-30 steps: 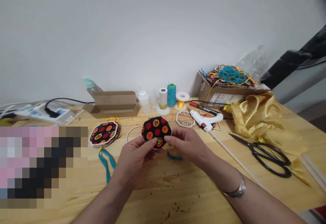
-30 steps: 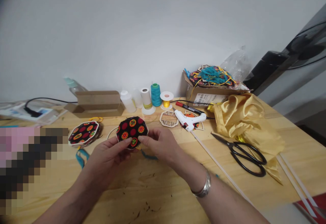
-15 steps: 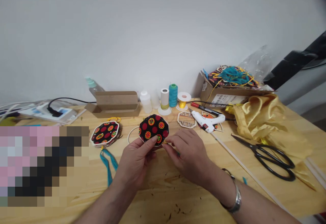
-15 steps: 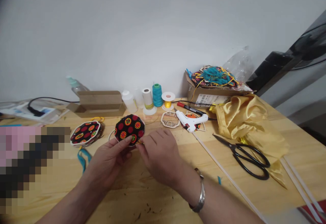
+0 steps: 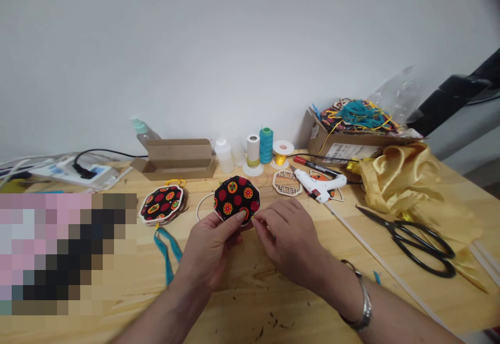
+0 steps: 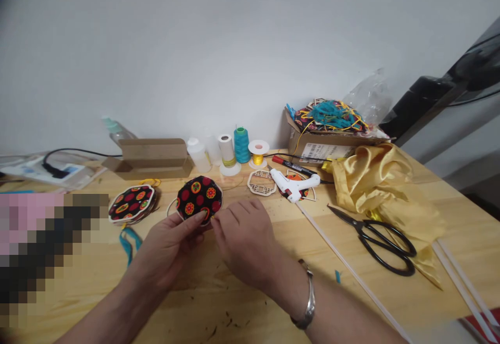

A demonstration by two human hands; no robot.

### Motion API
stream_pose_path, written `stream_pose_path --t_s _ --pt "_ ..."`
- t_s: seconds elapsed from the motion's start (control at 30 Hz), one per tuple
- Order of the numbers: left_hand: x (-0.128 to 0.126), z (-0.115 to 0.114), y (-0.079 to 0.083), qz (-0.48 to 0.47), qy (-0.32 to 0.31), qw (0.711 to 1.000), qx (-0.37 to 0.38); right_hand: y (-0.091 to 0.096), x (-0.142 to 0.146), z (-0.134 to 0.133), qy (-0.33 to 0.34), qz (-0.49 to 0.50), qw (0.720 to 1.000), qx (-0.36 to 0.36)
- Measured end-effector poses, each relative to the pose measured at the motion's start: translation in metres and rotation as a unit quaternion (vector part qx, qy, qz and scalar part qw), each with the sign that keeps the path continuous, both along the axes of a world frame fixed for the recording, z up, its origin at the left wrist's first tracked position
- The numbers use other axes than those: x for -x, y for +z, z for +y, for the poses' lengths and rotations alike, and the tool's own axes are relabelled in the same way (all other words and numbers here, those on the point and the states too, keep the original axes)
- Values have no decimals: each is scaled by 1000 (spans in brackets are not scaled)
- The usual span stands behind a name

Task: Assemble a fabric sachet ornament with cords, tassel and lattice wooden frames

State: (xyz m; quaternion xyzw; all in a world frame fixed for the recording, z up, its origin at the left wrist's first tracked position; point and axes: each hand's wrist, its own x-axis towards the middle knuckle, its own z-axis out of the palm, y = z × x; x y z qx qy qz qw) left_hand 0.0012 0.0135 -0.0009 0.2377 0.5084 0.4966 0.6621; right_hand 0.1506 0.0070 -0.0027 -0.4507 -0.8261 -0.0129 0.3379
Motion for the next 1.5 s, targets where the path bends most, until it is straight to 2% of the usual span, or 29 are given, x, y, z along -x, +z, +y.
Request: stream_pose_path --t_s 0.37,0.47,0.53,0.63,0.73,0.83,0.93,1.3,1.4,1.5 --pt "-1 -2 -2 19 -3 1000 -16 -1 1 -2 3 53 998 37" --pt "-1 -1 -1 23 -7 999 -27 2 1 -2 -22 126 984 121" --pt "-1 -1 0 27 -11 999 -31 4 0 1 -25 199 952 233" --pt "-1 -2 2 47 -15 998 -37 5 0 8 1 304 874 380" --pt "-1 -3 2 85 -21 995 -50 2 0 14 25 366 816 447" --pt "-1 -4 2 118 -35 991 -59 0 0 16 43 394 788 471" --pt "0 -3 2 116 -53 990 -67 0 0 16 49 405 783 470" --pt "0 -3 2 104 -55 990 -78 -4 3 15 48 376 817 435" --pt "2 -2 0 100 -69 990 -69 -1 1 16 67 385 802 452" --pt "3 -1 1 106 -97 988 -65 4 -4 18 60 421 771 475"
